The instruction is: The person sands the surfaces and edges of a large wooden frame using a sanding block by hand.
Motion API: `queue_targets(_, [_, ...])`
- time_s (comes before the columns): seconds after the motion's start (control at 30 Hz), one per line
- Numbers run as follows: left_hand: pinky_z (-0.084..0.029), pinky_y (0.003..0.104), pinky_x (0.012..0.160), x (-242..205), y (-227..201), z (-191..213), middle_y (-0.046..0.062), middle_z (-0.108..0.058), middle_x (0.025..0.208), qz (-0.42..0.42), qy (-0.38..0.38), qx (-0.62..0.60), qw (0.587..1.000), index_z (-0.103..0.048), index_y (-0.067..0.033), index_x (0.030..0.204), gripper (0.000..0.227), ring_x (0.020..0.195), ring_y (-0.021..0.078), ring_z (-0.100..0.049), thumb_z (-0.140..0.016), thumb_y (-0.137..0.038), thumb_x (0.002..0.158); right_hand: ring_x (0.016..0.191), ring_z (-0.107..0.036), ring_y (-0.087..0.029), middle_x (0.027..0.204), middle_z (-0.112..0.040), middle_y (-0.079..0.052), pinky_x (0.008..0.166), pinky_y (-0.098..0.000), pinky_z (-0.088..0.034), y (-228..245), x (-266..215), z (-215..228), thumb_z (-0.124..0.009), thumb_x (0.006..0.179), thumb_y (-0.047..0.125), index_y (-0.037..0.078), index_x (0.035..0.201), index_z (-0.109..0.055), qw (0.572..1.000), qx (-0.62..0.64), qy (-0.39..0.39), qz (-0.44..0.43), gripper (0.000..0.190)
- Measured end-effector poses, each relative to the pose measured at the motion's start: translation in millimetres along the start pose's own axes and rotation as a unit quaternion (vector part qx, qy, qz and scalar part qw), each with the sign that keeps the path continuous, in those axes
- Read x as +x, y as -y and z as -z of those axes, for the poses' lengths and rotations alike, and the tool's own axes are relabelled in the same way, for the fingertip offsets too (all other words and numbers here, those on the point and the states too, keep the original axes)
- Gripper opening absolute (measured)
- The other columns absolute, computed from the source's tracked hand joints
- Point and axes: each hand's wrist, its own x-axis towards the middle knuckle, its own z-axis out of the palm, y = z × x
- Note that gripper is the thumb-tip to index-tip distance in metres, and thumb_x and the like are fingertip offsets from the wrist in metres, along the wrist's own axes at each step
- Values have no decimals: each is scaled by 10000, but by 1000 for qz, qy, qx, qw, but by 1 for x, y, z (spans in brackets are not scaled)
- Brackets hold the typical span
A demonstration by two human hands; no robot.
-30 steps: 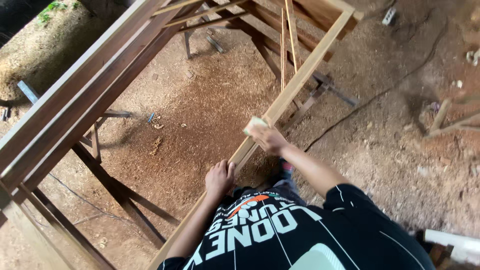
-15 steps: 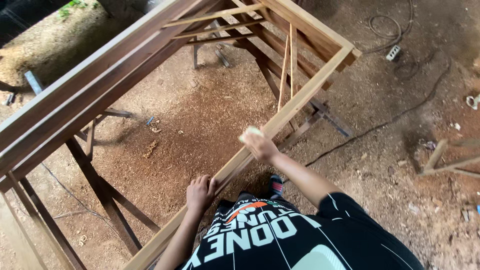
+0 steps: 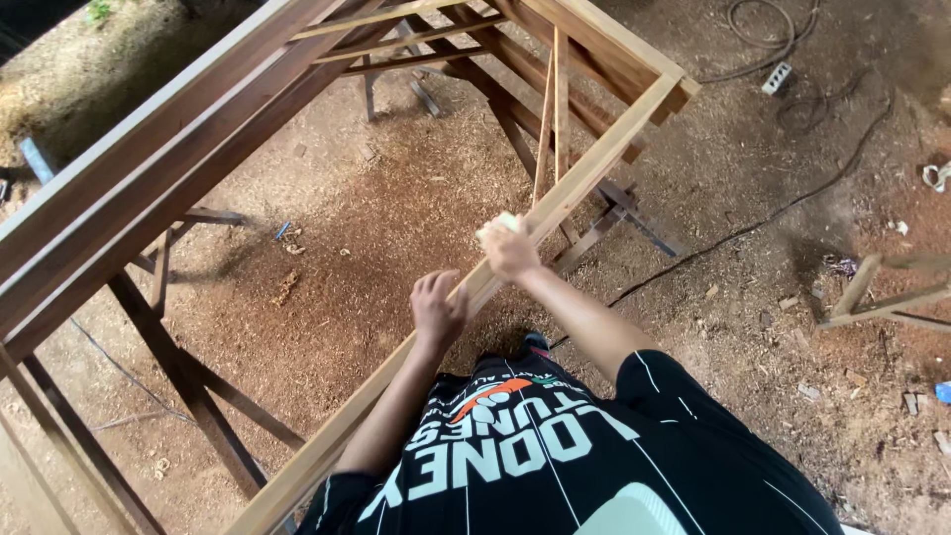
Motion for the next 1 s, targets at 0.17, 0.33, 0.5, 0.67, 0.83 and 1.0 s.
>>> queue_targets(0.17, [-326,480,1058,21,-13,-37,230,-411,1388,-27,16,32,999,-350,21,1371,595,1285,341,-381,-558,-329,937,937,-556,-175,925,-581,-23,938,-404,-373,14,-51,46,-268,1043,159,137,945,-569,946,-21,-244,215,317])
queue_targets(0.33, [-321,497,1024,15,-18,-38,228,-382,1387,-116,57,160,979,-265,-19,1430,768,1282,353,-372,-567,-439,862,959,-558,-194,932,-561,-40,1065,-440,-329,-32,-41,61,-281,1057,128,96,965,-550,954,-55,-235,176,286])
queue_targets(0.5, [-305,490,1033,19,-28,-29,176,-397,1389,-69,106,168,978,-280,-71,1435,731,1282,324,-386,-564,-443,873,797,-526,-224,737,-459,-17,889,-357,-450,-50,8,21,-329,1038,145,108,795,-517,998,18,-1,-54,309])
queue_targets(0.67, [-296,483,1039,20,-32,-28,147,-413,1373,-38,130,170,976,-295,-95,1428,702,1272,311,-391,-550,-457,883,958,-589,-219,904,-619,-65,1022,-373,-375,-21,-19,10,-351,1039,152,58,971,-609,981,65,-152,103,283])
queue_targets(0.83, [-282,488,1038,21,-28,-34,151,-427,1340,-1,167,188,968,-322,-87,1397,669,1257,310,-395,-542,-453,882,1214,-577,-270,1169,-675,-60,1180,-448,-285,-46,-48,44,-331,1039,78,107,1143,-642,967,108,-161,165,329])
queue_targets(1.0, [-318,462,1031,19,-29,-34,142,-470,1320,-3,155,188,970,-379,-89,1385,656,1242,301,-432,-557,-453,870,1017,-585,-263,1022,-691,-69,1038,-628,-97,-83,-14,60,-419,1009,116,44,1087,-681,963,61,-232,123,282])
